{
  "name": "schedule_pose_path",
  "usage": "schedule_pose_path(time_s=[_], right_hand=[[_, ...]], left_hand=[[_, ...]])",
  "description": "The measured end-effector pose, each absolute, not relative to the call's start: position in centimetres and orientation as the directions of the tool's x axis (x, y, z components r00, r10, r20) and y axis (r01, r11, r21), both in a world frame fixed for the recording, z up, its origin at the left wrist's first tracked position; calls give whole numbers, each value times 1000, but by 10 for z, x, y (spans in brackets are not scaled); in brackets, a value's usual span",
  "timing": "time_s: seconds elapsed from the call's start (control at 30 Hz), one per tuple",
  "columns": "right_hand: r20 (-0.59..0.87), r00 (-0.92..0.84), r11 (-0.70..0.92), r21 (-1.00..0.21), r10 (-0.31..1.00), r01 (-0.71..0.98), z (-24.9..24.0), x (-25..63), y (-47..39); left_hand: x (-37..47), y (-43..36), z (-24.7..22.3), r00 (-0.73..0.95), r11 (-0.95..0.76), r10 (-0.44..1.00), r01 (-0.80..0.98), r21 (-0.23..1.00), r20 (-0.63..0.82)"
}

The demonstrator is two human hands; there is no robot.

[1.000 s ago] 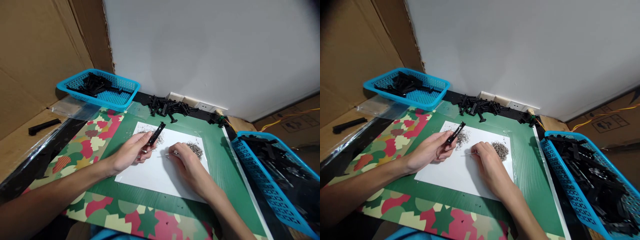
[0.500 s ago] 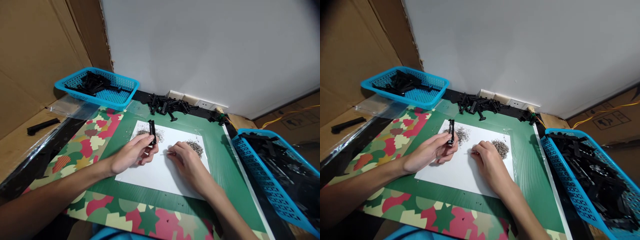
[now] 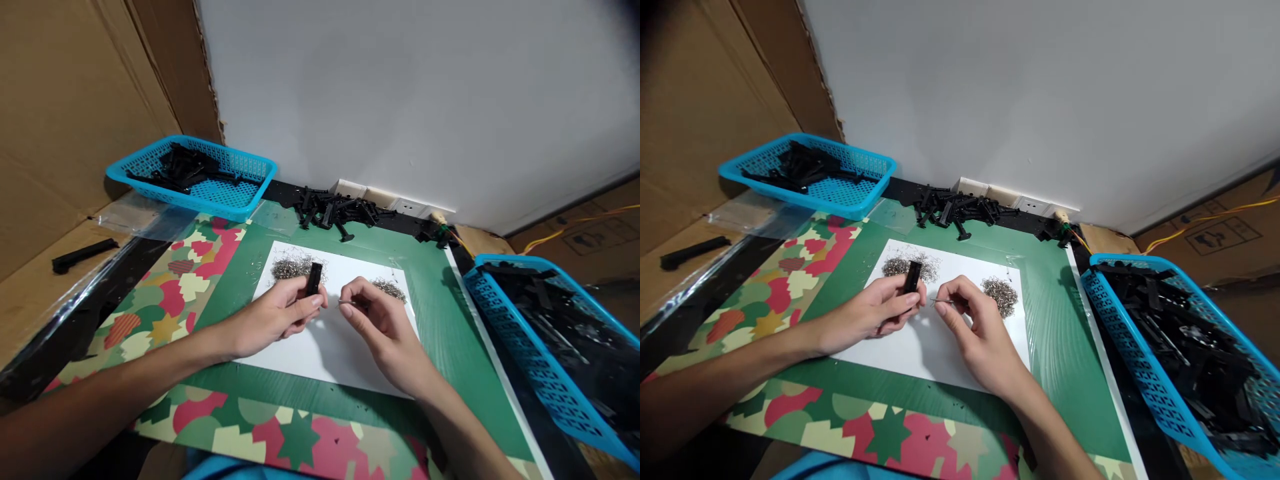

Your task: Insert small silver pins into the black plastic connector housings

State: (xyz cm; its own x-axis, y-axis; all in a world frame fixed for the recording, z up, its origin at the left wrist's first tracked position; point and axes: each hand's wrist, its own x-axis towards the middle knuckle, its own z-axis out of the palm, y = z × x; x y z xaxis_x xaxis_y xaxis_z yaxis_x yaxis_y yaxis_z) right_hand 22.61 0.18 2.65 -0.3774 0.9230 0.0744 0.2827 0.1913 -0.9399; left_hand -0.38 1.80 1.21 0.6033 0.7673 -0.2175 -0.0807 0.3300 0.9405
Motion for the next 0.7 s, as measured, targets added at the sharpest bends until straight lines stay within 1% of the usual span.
schedule_pose_path(time_s=[0.13,0.23,0.3,0.37,0.43,0.53,0.6,0.7], right_hand=[[60,-391,158,-962,918,221,22,216,0],[71,-386,179,-951,920,252,18,212,-1],[117,-354,231,-926,928,299,16,211,-3],[213,-300,316,-880,930,354,15,211,-5],[358,-264,442,-789,895,427,13,212,-6],[562,-317,632,-555,764,540,11,215,-6],[619,-383,699,-414,686,583,9,216,-5],[632,-455,734,-284,627,617,6,219,-4]], left_hand=[[1,12,6,645,339,742,-128,932,-181],[3,9,1,634,338,755,-153,929,-170],[3,9,0,619,342,764,-151,928,-181],[3,9,1,600,344,776,-147,927,-193],[3,10,4,586,345,785,-147,927,-199],[3,11,7,572,348,791,-131,928,-217],[3,11,9,561,350,795,-110,930,-233],[2,12,9,559,358,790,-85,930,-252]])
